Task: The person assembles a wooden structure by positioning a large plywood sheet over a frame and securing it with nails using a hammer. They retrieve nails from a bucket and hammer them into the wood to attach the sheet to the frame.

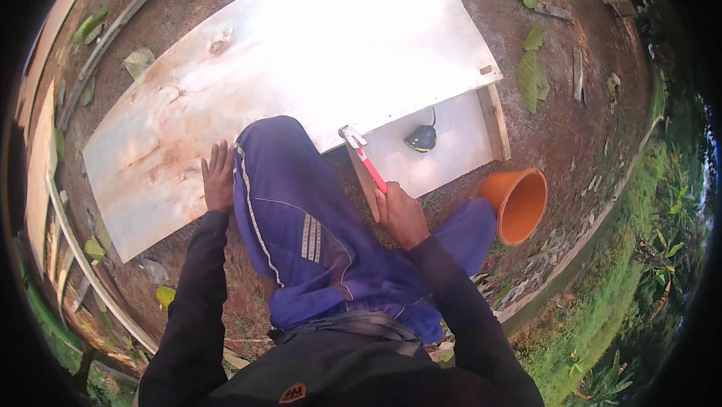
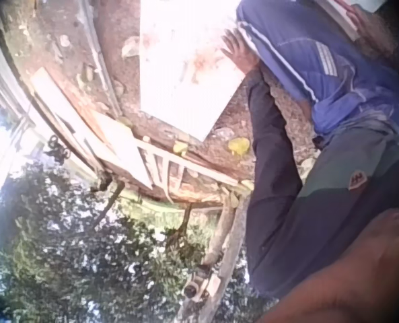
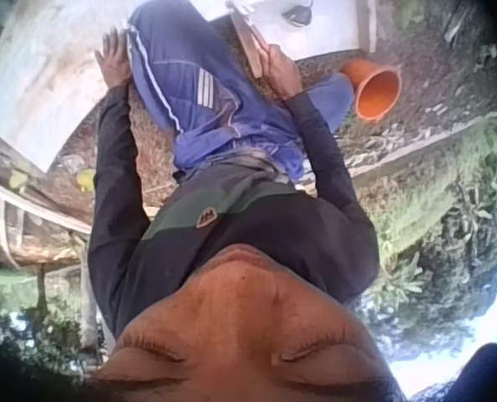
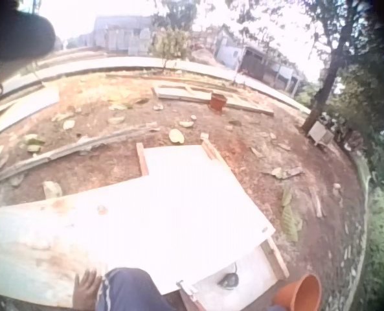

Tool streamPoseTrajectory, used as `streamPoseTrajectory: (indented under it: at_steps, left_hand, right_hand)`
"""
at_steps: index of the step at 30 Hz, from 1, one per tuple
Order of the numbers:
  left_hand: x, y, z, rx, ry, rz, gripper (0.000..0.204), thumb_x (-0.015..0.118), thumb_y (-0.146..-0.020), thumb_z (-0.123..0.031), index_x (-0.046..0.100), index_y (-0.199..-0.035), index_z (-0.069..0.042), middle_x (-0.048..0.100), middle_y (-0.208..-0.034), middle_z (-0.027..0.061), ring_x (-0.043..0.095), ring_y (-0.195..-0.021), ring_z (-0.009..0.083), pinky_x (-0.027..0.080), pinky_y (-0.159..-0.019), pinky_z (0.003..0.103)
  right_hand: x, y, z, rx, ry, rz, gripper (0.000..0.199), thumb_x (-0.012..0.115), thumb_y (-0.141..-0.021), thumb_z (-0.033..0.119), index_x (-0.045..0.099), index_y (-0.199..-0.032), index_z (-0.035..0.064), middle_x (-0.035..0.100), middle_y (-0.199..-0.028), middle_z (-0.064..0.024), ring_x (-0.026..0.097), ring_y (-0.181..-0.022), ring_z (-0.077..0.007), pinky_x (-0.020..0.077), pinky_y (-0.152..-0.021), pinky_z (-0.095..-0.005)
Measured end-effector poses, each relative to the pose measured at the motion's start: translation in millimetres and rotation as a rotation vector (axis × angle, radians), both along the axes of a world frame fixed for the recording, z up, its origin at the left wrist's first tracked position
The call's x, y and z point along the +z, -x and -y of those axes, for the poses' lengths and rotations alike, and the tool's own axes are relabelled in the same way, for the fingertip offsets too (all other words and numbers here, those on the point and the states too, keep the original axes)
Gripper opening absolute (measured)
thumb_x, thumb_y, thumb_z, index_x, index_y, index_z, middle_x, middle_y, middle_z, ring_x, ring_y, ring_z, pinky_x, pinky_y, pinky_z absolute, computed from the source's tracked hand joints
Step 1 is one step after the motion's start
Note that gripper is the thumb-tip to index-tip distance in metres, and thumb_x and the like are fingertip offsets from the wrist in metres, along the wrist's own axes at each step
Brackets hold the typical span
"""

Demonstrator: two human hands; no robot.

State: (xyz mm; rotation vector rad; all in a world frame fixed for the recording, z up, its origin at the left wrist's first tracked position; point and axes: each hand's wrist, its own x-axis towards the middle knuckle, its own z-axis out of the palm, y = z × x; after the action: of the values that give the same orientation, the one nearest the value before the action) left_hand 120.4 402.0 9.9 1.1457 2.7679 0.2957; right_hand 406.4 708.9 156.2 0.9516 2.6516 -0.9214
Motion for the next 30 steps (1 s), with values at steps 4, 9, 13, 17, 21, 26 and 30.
streamPoseTrajectory:
  at_steps: [4, 9, 13, 17, 21, 26, 30]
  left_hand:
    - [4.6, -5.2, 5.9, 0.000, -0.021, 0.002, 0.073, 0.057, -0.094, -0.038, 0.034, -0.162, -0.023, 0.028, -0.169, 0.0043, 0.022, -0.157, 0.0264, 0.011, -0.126, 0.057]
    - [4.6, -3.7, -2.4, -0.006, -0.005, 0.025, 0.075, 0.058, -0.094, -0.041, 0.034, -0.162, -0.023, 0.027, -0.170, 0.0044, 0.021, -0.157, 0.0269, 0.011, -0.126, 0.057]
    - [0.8, 6.6, -2.5, 0.017, -0.006, -0.018, 0.075, 0.058, -0.093, -0.042, 0.034, -0.162, -0.022, 0.027, -0.170, 0.0041, 0.021, -0.158, 0.0266, 0.011, -0.126, 0.057]
    - [6.6, -6.6, 6.5, 0.013, -0.010, 0.007, 0.074, 0.057, -0.094, -0.042, 0.034, -0.162, -0.022, 0.028, -0.169, 0.0038, 0.021, -0.158, 0.0257, 0.011, -0.126, 0.057]
    - [8.6, -5.0, -3.2, 0.008, -0.019, 0.028, 0.074, 0.057, -0.094, -0.041, 0.034, -0.162, -0.024, 0.027, -0.170, 0.0034, 0.021, -0.158, 0.0255, 0.010, -0.126, 0.057]
    - [3.8, -2.8, -3.0, 0.028, 0.005, -0.012, 0.073, 0.056, -0.095, -0.039, 0.033, -0.162, -0.024, 0.027, -0.170, 0.0034, 0.021, -0.158, 0.0253, 0.010, -0.126, 0.056]
    - [7.1, -4.8, 2.3, 0.006, -0.010, 0.001, 0.072, 0.056, -0.095, -0.039, 0.034, -0.162, -0.023, 0.028, -0.169, 0.0040, 0.022, -0.157, 0.0258, 0.011, -0.126, 0.056]
  right_hand:
    - [64.8, 5.1, 13.3, -0.083, -0.023, -0.350, 0.028, 0.055, -0.104, 0.024, 0.054, -0.118, -0.0008, 0.064, -0.083, -0.0235, 0.064, -0.071, -0.0475, 0.0510, -0.066, -0.0522]
    - [-8.1, -34.4, 4.5, 0.003, 0.037, -0.417, 0.029, 0.056, -0.105, 0.027, 0.052, -0.108, -0.0017, 0.061, -0.075, -0.0187, 0.061, -0.059, -0.0384, 0.0475, -0.057, -0.0454]
    - [9.2, 6.3, 8.9, -0.079, 0.065, -0.042, 0.031, 0.056, -0.103, 0.023, 0.052, -0.112, -0.0060, 0.062, -0.076, -0.0275, 0.061, -0.071, -0.0520, 0.0488, -0.064, -0.0553]
    - [67.5, 9.8, 19.5, -0.107, -0.030, -0.545, 0.034, 0.053, -0.105, 0.032, 0.053, -0.105, -0.0019, 0.062, -0.082, -0.0205, 0.060, -0.065, -0.0357, 0.0473, -0.058, -0.0447]
    - [-15.1, -28.9, 3.3, 0.138, -0.186, -0.403, 0.034, 0.058, -0.105, 0.030, 0.048, -0.109, -0.0020, 0.060, -0.085, -0.0256, 0.059, -0.060, -0.0385, 0.0477, -0.054, -0.0454]
    - [2.9, -3.3, 14.0, -0.082, -0.050, -0.114, 0.029, 0.056, -0.104, 0.027, 0.050, -0.109, -0.0012, 0.064, -0.079, -0.0295, 0.064, -0.072, -0.0516, 0.0497, -0.062, -0.0577]
    - [4.8, 3.2, 15.8, -0.073, -0.089, -0.131, 0.030, 0.053, -0.105, 0.030, 0.050, -0.104, -0.0002, 0.065, -0.081, -0.0298, 0.066, -0.073, -0.0502, 0.0504, -0.063, -0.0578]
